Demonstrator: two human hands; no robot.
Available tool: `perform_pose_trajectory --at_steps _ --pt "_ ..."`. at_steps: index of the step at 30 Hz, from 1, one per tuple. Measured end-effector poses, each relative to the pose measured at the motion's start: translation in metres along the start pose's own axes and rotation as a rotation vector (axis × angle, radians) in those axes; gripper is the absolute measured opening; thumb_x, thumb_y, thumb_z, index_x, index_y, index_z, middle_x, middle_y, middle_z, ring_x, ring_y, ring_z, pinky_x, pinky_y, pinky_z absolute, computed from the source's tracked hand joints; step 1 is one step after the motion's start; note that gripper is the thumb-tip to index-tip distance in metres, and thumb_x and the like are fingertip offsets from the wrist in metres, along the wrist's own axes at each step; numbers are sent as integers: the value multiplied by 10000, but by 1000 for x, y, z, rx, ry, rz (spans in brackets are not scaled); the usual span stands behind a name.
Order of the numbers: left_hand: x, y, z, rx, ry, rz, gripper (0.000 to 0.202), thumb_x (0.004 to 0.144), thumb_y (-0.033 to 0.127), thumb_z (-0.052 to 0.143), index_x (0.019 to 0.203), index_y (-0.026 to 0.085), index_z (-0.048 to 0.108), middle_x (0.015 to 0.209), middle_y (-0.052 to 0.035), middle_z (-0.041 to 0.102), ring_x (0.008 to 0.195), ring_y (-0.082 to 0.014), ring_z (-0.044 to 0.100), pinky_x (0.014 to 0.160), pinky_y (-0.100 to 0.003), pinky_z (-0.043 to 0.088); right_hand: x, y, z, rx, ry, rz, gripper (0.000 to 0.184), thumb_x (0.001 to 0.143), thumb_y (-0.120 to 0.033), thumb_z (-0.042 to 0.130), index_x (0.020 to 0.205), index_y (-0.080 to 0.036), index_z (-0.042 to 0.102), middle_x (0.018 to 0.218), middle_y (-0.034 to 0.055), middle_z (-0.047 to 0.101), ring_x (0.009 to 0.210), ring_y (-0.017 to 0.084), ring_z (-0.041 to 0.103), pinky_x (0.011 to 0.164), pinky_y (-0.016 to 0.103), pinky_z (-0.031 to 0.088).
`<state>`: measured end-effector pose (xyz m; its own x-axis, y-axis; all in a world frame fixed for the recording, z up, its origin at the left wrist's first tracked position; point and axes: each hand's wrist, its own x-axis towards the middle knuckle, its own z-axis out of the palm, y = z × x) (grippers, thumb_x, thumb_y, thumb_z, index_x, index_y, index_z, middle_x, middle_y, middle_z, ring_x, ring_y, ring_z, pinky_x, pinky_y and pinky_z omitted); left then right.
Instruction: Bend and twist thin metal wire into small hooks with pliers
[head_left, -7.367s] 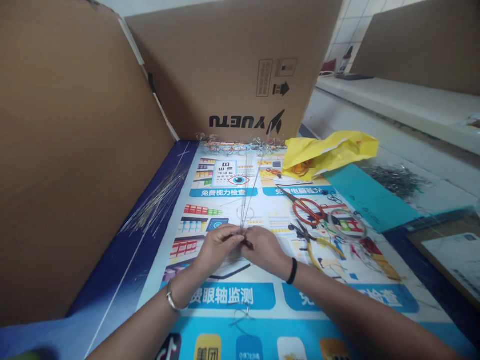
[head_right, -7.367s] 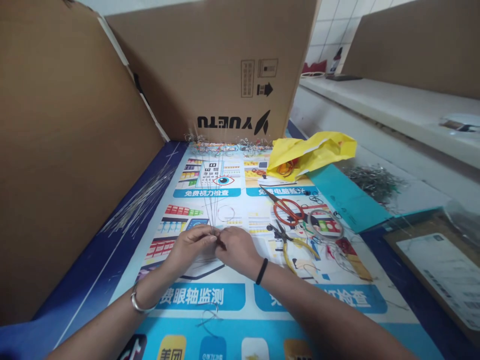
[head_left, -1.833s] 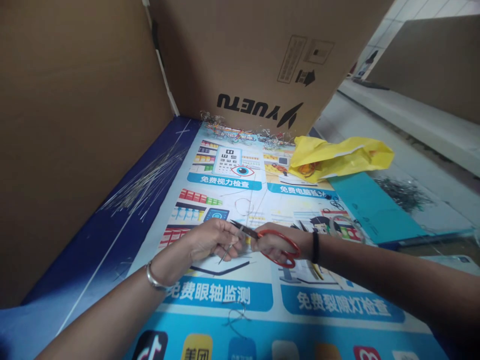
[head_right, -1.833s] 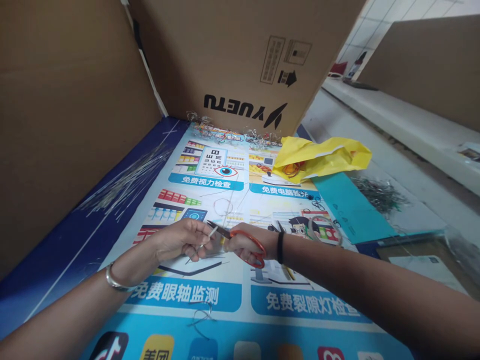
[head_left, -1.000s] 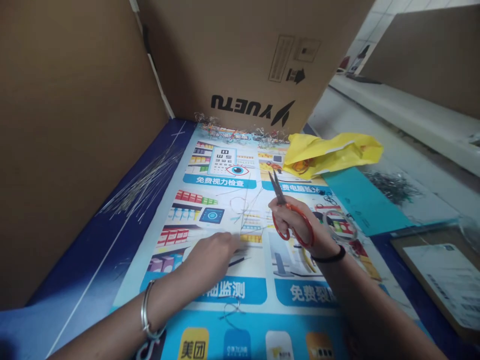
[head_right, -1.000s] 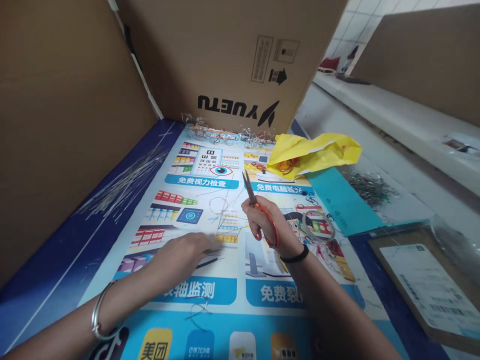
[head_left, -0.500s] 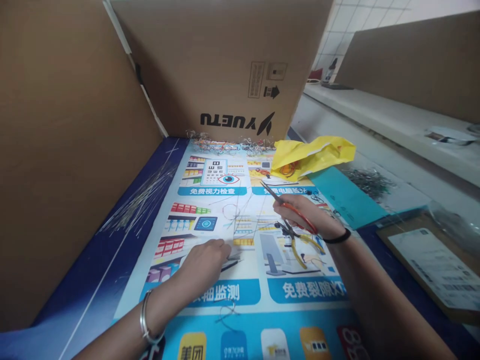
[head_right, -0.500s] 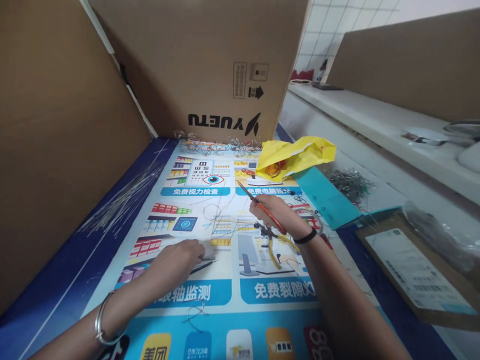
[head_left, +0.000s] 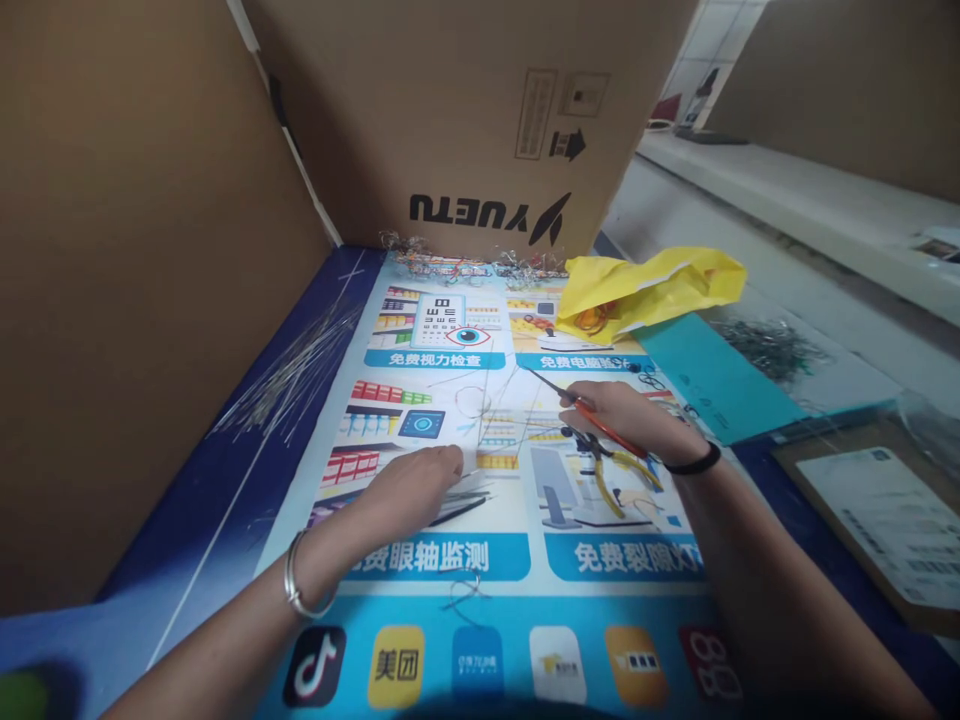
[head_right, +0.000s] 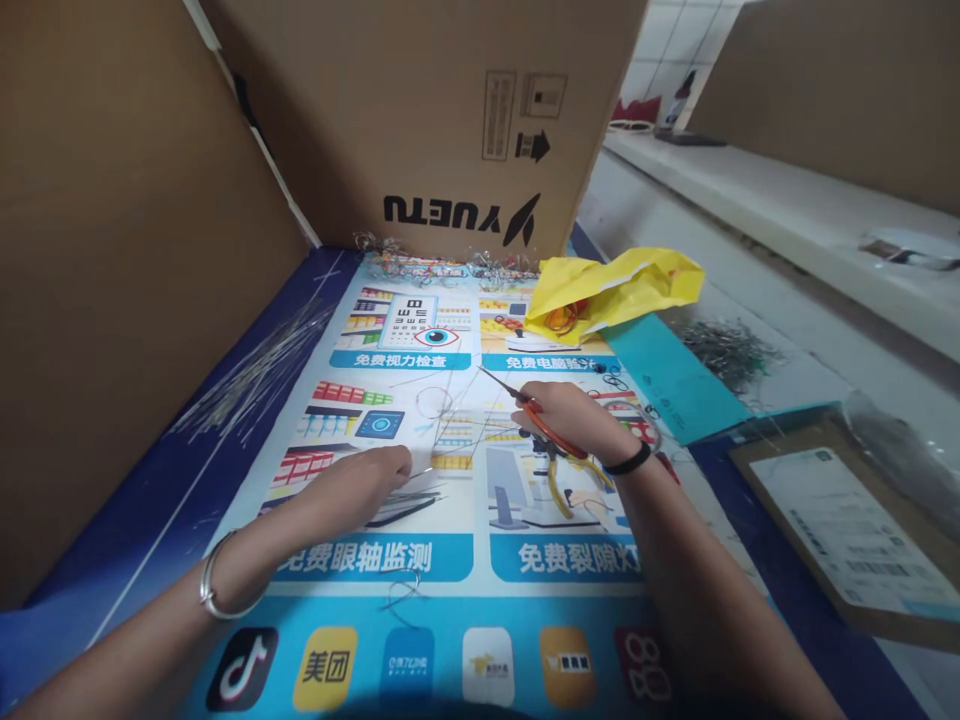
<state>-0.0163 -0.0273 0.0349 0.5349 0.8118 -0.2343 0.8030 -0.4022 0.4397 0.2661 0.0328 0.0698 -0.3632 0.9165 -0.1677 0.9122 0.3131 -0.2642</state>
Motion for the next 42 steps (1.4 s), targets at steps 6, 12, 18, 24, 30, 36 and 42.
perform_pose_trajectory --at_steps 6,12,18,24,30,36,42 --pt "5 -1 -3 -158 11 38 276 843 302 384 936 201 623 958 -88 663 825 -222 572 687 -302 356 -1 1 -6 27 -22 29 269 801 -349 475 926 -158 617 903 103 657 821 224 594 669 265 403" --pt "4 1 -6 -209 18 48 256 812 288 419 772 215 660 779 -39 681 699 -178 571 596 -255 328 -3 1 -9 43 4 43 267 786 -345 494 938 -166 621 934 106 657 843 239 591 685 281 412" --pt "3 0 -8 -258 35 41 254 804 272 412 724 208 645 694 -19 653 624 -146 530 563 -247 299 -3 0 -11 30 -16 31 251 788 -368 481 887 -176 608 893 90 656 802 215 585 655 266 401" --pt "4 1 -7 -290 91 -12 188 795 274 407 752 204 576 700 -5 618 642 -149 529 559 -248 310 -9 -4 -15 273 -7 64 217 775 -385 501 737 -182 568 664 41 613 597 156 548 528 239 361" --pt "8 -3 -16 -636 123 -92 124 810 283 393 753 195 460 773 -21 616 722 -143 571 664 -280 420 -17 3 -14 952 -13 64 303 789 -468 521 820 -167 506 603 3 563 455 101 505 434 215 388" --pt "32 -2 -45 -968 245 -163 185 763 358 508 761 176 476 1017 -93 602 940 -187 571 759 -320 459 -15 2 -10 1408 -39 -33 275 816 -454 497 849 -181 504 655 -9 546 528 119 548 611 324 509" --pt "94 0 -65 -638 137 -261 121 704 274 525 745 164 495 903 -86 642 770 -197 641 535 -239 418 -14 -2 -6 1554 -80 -23 299 814 -421 520 1009 -194 499 675 -5 549 599 143 570 609 346 520"
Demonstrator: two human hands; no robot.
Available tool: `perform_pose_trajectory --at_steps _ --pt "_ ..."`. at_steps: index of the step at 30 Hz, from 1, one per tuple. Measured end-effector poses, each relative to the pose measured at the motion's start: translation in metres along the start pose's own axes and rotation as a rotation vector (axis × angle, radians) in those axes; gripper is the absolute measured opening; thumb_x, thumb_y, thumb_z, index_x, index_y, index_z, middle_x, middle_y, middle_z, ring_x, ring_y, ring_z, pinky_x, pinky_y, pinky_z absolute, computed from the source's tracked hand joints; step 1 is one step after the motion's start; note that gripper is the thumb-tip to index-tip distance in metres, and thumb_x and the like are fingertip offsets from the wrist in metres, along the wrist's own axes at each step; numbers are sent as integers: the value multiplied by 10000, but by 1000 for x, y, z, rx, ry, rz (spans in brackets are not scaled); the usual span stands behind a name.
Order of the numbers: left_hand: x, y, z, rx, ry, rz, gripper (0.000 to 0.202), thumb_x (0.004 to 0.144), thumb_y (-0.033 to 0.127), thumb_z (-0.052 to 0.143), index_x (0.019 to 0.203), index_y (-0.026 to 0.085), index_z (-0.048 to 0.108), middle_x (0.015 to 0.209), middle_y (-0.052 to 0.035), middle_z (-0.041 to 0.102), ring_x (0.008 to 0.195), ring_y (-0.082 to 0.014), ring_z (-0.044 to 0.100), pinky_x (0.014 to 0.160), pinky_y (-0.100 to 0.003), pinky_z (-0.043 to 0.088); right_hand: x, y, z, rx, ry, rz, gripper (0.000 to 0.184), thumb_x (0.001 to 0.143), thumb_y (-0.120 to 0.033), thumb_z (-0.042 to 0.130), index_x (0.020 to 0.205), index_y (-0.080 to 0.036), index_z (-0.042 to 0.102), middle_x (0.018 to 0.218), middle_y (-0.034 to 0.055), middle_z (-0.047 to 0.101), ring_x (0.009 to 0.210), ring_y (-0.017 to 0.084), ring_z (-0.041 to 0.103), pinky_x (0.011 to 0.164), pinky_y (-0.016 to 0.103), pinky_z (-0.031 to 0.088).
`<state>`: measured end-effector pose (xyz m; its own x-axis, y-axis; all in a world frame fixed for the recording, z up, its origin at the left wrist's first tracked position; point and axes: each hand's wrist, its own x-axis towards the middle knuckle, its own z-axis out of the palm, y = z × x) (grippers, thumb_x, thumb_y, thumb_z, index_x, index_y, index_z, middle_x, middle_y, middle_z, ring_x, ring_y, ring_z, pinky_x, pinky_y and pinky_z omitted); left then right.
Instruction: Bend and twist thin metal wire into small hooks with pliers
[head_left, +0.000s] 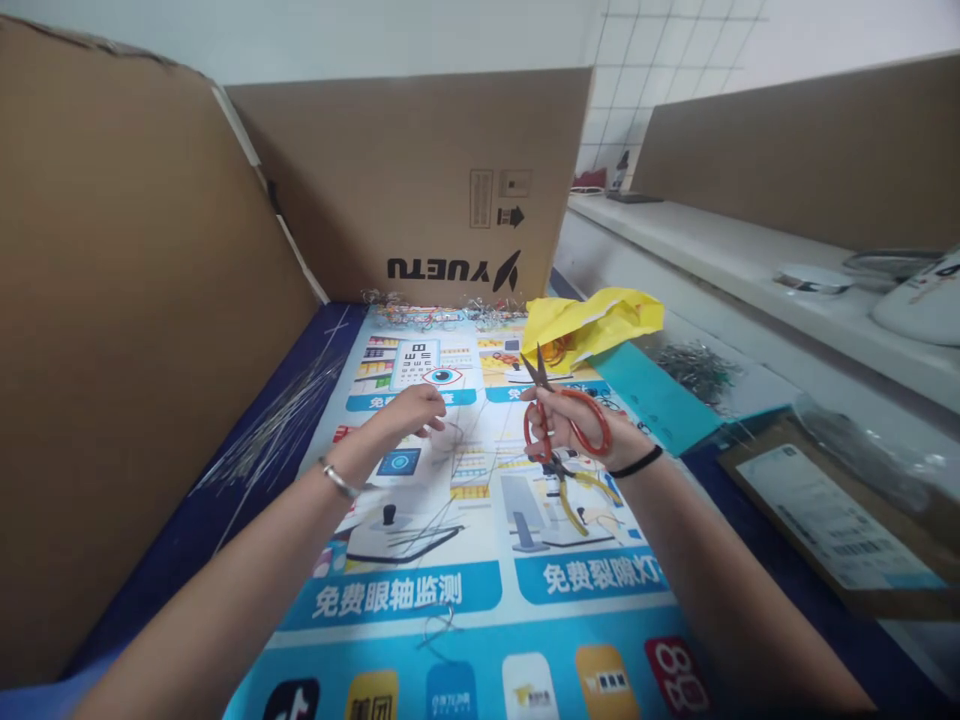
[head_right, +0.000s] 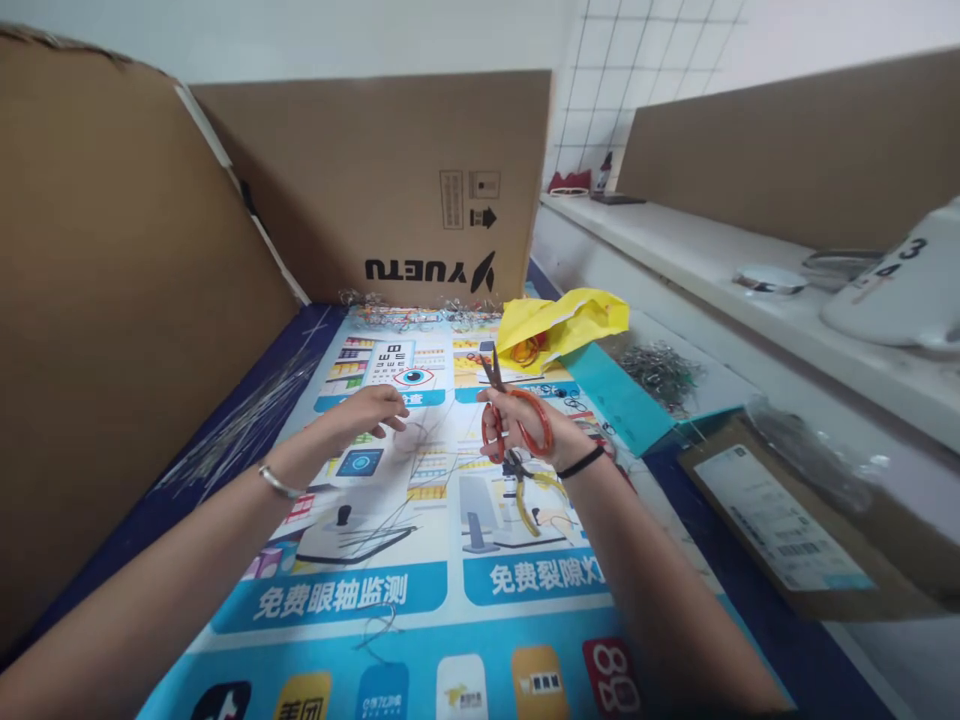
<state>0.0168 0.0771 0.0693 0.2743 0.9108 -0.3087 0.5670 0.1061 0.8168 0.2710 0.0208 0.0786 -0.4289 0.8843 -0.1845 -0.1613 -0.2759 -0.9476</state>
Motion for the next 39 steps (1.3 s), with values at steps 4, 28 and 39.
perform_pose_trajectory --at_steps 4,28,39 --pt "33 2 -3 253 134 15 70 698 216 511 726 153 520 794 -92 658 682 -182 626 525 -238 391 -1 -5 -16 105 66 -45 236 818 -379 530 967 -196 521 691 -5 549 636 136 565 616 334 521" --pt "37 29 60 842 -92 24 394 681 529 540 731 154 650 804 -82 674 748 -211 605 568 -252 389 -23 -34 -26 -90 90 -305 167 803 -336 571 804 -168 576 655 4 565 570 115 542 497 236 443" --pt "6 27 99 1039 -52 153 463 627 506 578 956 180 595 971 -112 632 833 -264 610 628 -307 445 -21 -30 -27 -99 116 -337 244 781 -349 592 948 -174 568 651 0 570 566 118 536 496 239 442"
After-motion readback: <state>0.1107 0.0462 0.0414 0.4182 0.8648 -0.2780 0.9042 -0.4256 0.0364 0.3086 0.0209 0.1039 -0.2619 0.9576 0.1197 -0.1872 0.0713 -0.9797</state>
